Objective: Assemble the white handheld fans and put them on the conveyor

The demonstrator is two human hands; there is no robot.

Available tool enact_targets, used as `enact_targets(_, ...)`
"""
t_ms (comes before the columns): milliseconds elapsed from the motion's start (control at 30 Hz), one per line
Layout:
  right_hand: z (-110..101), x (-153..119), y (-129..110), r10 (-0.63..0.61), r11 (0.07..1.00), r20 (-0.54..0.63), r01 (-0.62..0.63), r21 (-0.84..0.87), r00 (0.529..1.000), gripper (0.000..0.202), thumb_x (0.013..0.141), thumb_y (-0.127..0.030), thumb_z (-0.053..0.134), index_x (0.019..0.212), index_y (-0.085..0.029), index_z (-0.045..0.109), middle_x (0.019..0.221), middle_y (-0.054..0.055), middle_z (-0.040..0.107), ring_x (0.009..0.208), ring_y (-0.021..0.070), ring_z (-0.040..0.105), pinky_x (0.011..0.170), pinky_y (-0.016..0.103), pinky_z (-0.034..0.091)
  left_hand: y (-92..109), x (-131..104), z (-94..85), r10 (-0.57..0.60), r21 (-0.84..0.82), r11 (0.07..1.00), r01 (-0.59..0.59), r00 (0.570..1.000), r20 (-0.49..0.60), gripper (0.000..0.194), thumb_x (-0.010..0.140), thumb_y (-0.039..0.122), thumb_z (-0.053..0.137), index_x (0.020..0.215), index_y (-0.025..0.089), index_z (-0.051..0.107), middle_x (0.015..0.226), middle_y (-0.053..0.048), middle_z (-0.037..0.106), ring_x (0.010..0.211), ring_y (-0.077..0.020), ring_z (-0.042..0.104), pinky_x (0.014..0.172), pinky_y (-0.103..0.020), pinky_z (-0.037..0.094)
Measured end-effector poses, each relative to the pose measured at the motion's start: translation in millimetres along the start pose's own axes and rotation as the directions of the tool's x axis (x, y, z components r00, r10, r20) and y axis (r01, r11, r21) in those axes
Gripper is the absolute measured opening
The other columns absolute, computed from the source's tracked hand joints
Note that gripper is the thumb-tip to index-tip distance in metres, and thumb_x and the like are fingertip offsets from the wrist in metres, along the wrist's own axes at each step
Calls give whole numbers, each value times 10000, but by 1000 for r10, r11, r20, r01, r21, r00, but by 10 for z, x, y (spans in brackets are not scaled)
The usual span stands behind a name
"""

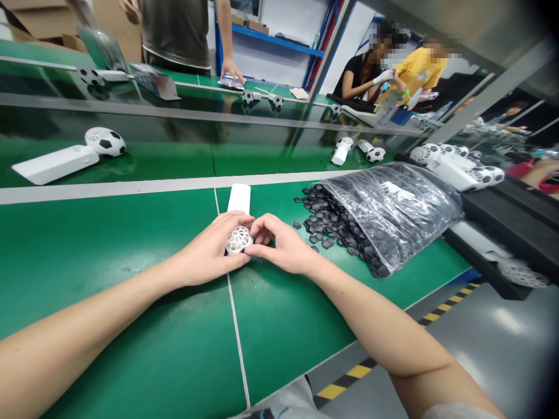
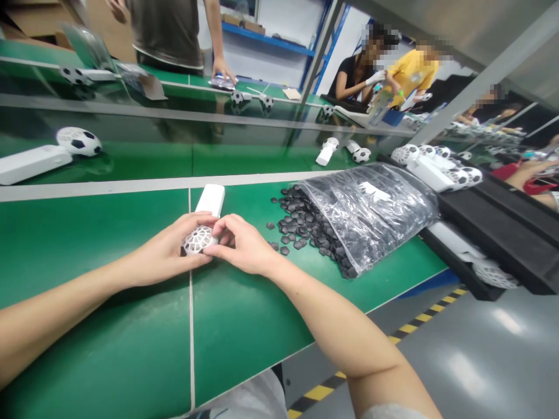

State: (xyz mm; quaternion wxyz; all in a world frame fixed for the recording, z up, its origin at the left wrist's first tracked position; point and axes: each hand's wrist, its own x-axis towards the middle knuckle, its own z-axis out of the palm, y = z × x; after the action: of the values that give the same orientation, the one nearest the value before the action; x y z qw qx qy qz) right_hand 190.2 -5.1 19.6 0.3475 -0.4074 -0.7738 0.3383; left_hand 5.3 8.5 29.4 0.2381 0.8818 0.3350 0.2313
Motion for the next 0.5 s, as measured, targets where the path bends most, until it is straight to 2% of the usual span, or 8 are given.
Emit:
enact_targets(167,30,-17,1,36,999,-31,-36,7,999,190,745,-257,638,824,-198,475,838,-17,497,665,100,506,645,257,445,39,18,-2,2,0,1000,-2,1000,-20,404,719,215,513,1114,190,434,1165,-57,503,1093,-220,441,933,-375,371)
enact_targets(333,76,-14,6,23,999,-74,-26,-40,997,170,748,-265,633,781,-195,481,813,-24,509,650,94,506,628,240,436,25,9,-14,-18,-26,1000,18,1000,-15,383,729,239,511,1103,199,439,1157,-56,501,1083,-223,454,931,-381,372)
enact_targets(433,-33,19,12,56,993,-35,-59,-101,998,148,780,-307,591,777,-193,496,743,-28,542,641,103,523,602,229,438,-6,-19,0,-33,-71,997,33,999,-3,422,747,272,513,1153,221,407,1210,-65,454,1134,-228,422,964,-399,350)
enact_targets(500,-193,29,27,99,954,-111,-127,-273,989,137,794,-316,574,788,-192,519,735,-18,562,649,115,537,609,238,436,-16,-35,27,-65,-44,997,63,997,-45,528,712,343,579,1190,230,388,1251,-80,385,1189,-252,356,994,-424,319)
